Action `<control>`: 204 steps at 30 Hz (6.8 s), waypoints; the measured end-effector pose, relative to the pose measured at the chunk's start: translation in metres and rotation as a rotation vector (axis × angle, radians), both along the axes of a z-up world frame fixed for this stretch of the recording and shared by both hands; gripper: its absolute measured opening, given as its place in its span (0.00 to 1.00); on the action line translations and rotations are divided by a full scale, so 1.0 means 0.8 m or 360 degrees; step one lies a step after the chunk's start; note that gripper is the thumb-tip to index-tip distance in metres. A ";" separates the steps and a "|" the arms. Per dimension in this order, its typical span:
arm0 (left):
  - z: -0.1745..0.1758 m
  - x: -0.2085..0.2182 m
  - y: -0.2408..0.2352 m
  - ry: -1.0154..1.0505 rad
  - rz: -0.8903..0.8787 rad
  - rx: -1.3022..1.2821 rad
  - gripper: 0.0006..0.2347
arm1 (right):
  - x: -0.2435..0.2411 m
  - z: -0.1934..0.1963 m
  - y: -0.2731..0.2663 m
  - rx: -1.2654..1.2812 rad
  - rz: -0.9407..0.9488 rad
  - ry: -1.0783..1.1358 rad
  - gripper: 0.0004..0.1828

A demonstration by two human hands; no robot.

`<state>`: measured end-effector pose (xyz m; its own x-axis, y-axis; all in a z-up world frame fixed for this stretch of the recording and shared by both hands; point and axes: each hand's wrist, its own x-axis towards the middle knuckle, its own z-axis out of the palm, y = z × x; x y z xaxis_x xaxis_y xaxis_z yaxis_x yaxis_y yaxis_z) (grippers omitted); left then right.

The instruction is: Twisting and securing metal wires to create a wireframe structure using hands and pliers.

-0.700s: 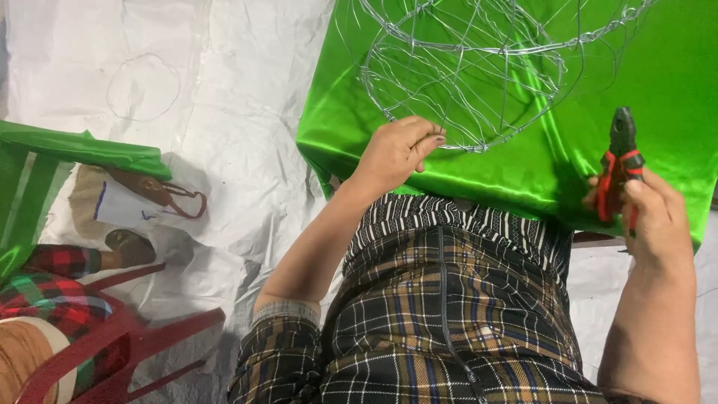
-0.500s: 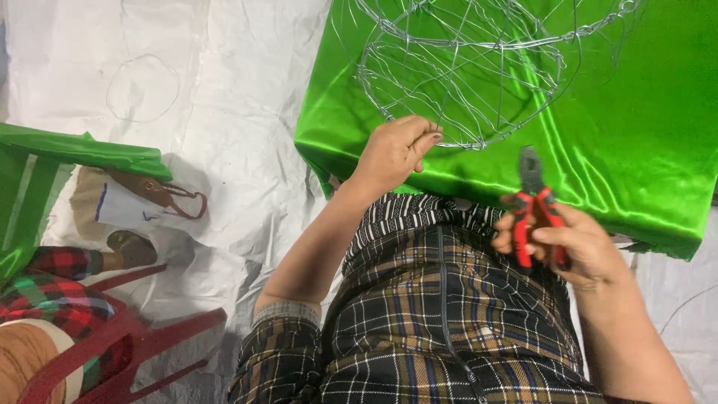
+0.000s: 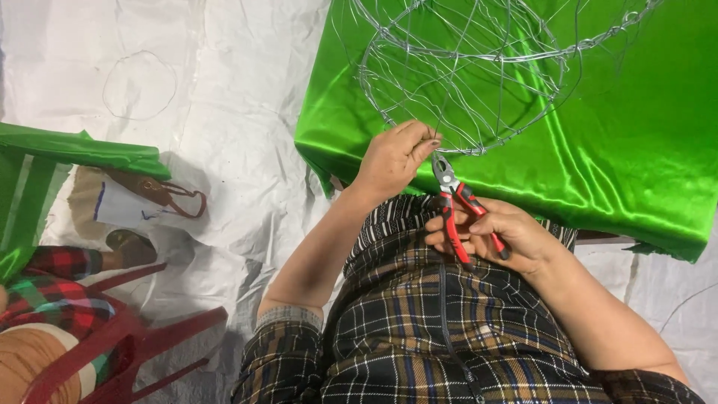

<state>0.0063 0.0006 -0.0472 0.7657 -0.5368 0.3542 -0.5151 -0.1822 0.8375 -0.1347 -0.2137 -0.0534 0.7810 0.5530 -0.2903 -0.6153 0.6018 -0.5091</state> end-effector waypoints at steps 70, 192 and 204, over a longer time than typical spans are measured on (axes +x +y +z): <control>0.043 -0.002 -0.033 -0.0236 0.0189 0.0324 0.10 | 0.057 0.067 -0.024 -0.3783 0.0904 -0.1971 0.08; -0.110 -0.045 -0.025 -0.0649 0.0557 0.0639 0.06 | -0.021 0.011 -0.040 -0.1721 0.0256 -0.0328 0.15; -0.115 -0.048 -0.018 -0.0613 0.0651 0.0742 0.07 | -0.017 0.018 -0.020 -0.1886 0.0076 -0.0307 0.27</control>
